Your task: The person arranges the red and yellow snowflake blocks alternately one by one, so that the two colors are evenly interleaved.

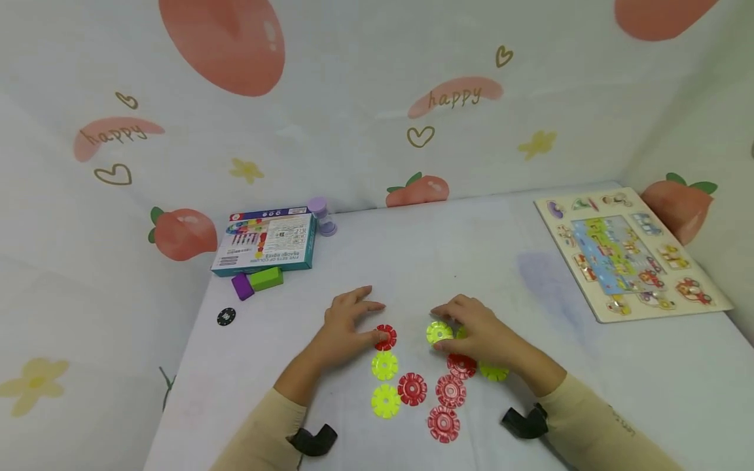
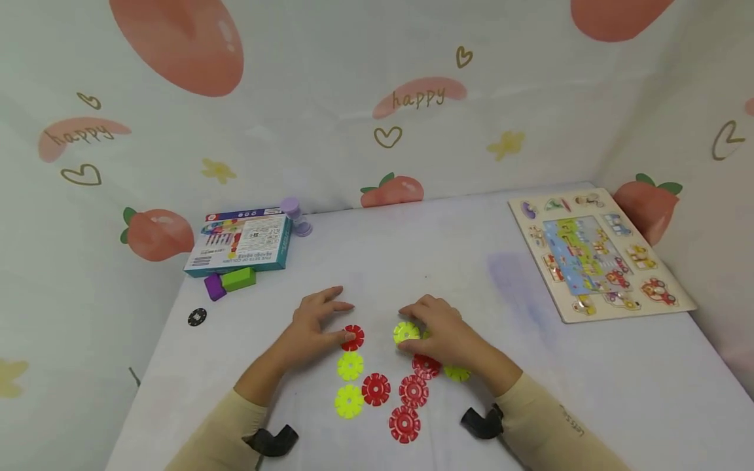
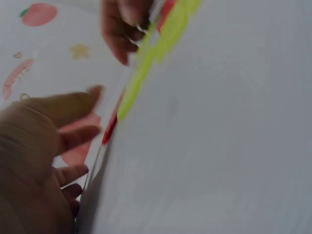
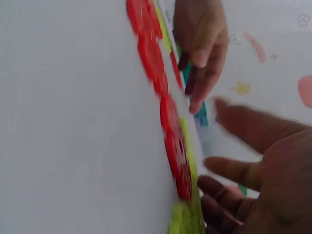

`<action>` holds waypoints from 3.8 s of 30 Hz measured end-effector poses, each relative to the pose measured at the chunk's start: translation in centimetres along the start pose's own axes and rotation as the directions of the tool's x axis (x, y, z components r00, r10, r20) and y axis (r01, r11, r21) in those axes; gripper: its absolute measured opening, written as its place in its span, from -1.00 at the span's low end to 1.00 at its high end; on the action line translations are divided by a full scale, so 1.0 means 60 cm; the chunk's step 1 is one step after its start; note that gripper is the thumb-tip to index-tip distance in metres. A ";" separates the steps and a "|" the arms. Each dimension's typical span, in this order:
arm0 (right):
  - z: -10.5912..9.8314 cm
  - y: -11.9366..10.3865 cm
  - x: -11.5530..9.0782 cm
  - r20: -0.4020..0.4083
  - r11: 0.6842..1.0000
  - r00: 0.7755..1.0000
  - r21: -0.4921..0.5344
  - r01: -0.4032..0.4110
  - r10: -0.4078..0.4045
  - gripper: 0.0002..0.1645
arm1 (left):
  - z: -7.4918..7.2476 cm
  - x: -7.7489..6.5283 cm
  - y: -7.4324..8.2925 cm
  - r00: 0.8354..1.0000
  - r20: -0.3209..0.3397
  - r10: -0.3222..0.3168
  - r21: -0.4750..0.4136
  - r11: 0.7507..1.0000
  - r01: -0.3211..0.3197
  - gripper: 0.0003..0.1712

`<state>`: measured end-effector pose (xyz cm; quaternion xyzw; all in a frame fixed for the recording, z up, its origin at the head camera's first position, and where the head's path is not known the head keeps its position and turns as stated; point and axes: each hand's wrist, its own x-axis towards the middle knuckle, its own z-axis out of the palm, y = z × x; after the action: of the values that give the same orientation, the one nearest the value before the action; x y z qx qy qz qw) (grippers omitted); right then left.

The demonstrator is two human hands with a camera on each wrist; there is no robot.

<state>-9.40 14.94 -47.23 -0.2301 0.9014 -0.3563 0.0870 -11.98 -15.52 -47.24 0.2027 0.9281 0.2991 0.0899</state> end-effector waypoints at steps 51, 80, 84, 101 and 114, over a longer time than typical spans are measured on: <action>-0.004 0.024 -0.011 -0.107 0.950 0.991 0.308 -0.044 0.080 -0.74 | -0.057 0.135 -0.061 0.827 -0.273 -0.491 -0.433 0.831 0.350 -0.37; -0.017 -0.051 0.208 0.241 0.951 0.964 -0.308 -0.039 0.117 -0.09 | -0.010 0.074 -0.045 0.977 -0.144 -0.155 0.418 0.886 0.202 -0.06; -0.008 -0.055 0.208 0.293 0.896 0.949 -0.443 0.030 0.114 -0.09 | -0.011 0.069 -0.054 0.974 -0.143 -0.175 0.386 0.896 0.218 0.00; 0.043 -0.104 0.287 0.319 0.803 0.947 -0.572 0.168 0.029 -0.14 | -0.029 0.039 -0.081 0.966 -0.176 -0.191 0.358 0.901 0.244 0.04; 0.036 -0.095 0.295 0.356 0.853 0.934 -0.495 0.165 0.025 -0.22 | -0.037 0.038 -0.087 0.968 -0.137 -0.211 0.340 0.908 0.246 0.10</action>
<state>-22.23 1.52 -44.81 -0.3378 0.9245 -0.0577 0.1673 -16.36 -19.57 -48.65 0.0908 0.9873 0.1238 0.0411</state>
